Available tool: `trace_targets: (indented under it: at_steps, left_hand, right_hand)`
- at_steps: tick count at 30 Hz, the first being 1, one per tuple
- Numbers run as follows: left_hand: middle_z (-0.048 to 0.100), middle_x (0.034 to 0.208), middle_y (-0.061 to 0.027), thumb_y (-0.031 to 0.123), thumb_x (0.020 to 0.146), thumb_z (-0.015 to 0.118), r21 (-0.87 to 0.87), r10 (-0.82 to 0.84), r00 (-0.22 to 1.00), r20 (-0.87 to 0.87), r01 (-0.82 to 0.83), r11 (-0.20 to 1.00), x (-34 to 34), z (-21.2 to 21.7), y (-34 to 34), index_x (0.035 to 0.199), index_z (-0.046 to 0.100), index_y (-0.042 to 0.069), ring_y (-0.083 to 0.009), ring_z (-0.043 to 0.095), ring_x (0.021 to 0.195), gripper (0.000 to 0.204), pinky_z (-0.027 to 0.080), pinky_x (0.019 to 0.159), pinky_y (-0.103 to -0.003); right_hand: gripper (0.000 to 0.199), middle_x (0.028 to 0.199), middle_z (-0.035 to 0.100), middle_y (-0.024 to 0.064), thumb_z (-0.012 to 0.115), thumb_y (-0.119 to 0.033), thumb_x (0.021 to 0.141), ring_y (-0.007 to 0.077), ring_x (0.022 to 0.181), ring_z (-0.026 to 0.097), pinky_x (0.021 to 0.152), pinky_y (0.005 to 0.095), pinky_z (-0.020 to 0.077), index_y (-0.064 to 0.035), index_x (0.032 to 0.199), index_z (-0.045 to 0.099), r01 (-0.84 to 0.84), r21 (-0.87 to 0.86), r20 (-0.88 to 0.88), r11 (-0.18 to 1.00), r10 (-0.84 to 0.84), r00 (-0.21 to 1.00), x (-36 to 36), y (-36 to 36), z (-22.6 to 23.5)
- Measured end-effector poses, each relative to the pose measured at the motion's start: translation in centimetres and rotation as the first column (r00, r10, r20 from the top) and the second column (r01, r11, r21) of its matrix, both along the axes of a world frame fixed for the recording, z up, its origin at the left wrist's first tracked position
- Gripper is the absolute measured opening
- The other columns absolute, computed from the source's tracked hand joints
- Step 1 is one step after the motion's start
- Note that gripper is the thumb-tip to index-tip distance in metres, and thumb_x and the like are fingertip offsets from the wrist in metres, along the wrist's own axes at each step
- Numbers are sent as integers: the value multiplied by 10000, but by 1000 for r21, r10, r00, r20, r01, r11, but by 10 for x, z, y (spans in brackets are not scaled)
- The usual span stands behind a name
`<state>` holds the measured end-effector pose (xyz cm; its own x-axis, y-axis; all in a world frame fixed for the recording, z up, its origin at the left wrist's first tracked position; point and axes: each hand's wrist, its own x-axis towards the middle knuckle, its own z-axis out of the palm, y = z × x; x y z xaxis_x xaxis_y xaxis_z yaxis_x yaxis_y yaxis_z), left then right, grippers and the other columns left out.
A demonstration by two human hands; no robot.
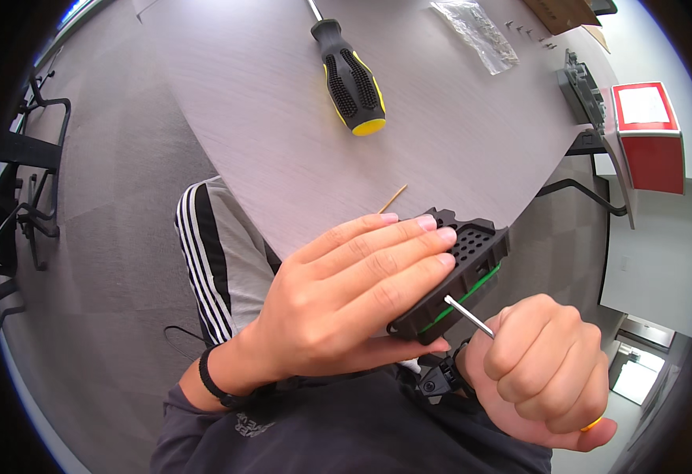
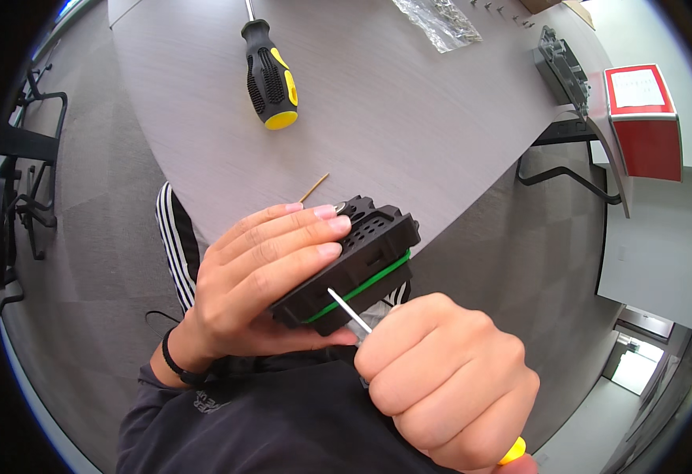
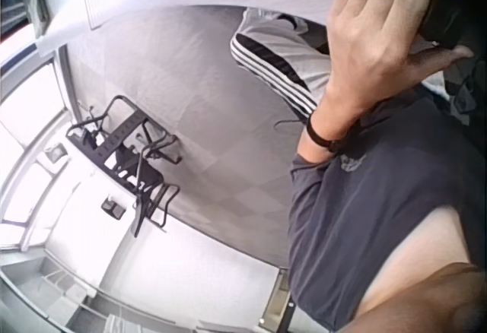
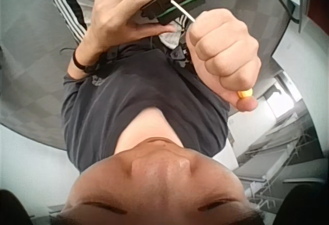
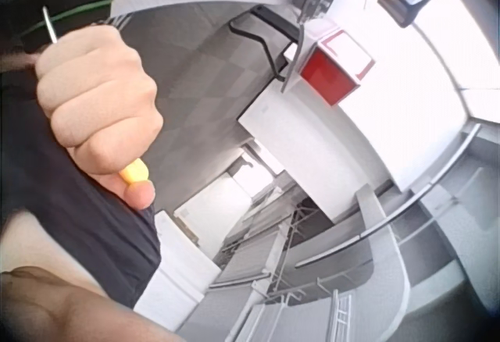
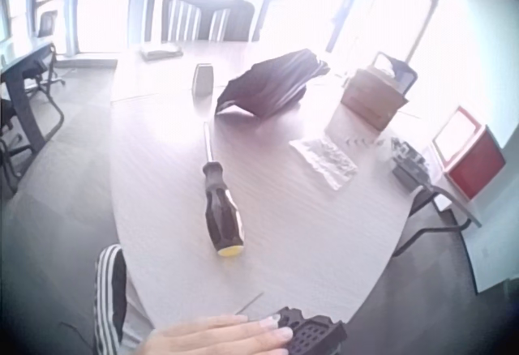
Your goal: The person assembles a black plastic component by hand, using a small precision screwdriver to tighten screws and checking the fit of the parts.
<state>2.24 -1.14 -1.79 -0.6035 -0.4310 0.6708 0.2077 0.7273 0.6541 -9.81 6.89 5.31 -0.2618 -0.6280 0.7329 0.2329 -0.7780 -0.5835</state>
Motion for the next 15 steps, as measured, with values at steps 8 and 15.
trace_targets:
  at_steps: [8, 15]
  left_hand:
    - [708, 979, -111, 420, 734, 777, -9, 81, 997, 15, -81, 997, -3, -8, 1, 1060, 583, 33, -247, 686, 944, 543, 532, 841, -380]
    - [708, 955, -89, 365, 728, 772, 20, 127, 992, -8, -126, 992, -7, -7, 5, 1033, 608, 45, -230, 686, 915, 471, 537, 816, -373]
  right_hand:
    - [528, 419, 244, -83, 425, -269, 1006, 34, 309, 187, 341, 229, 104, -157, 502, 312, -15, -82, 14, 997, 16, 1000, 4, -13, -8]
    - [513, 422, 239, -88, 434, -212, 997, 27, 311, 189, 344, 223, 101, -195, 515, 256, 48, -103, -27, 993, -51, 998, 11, -10, -7]
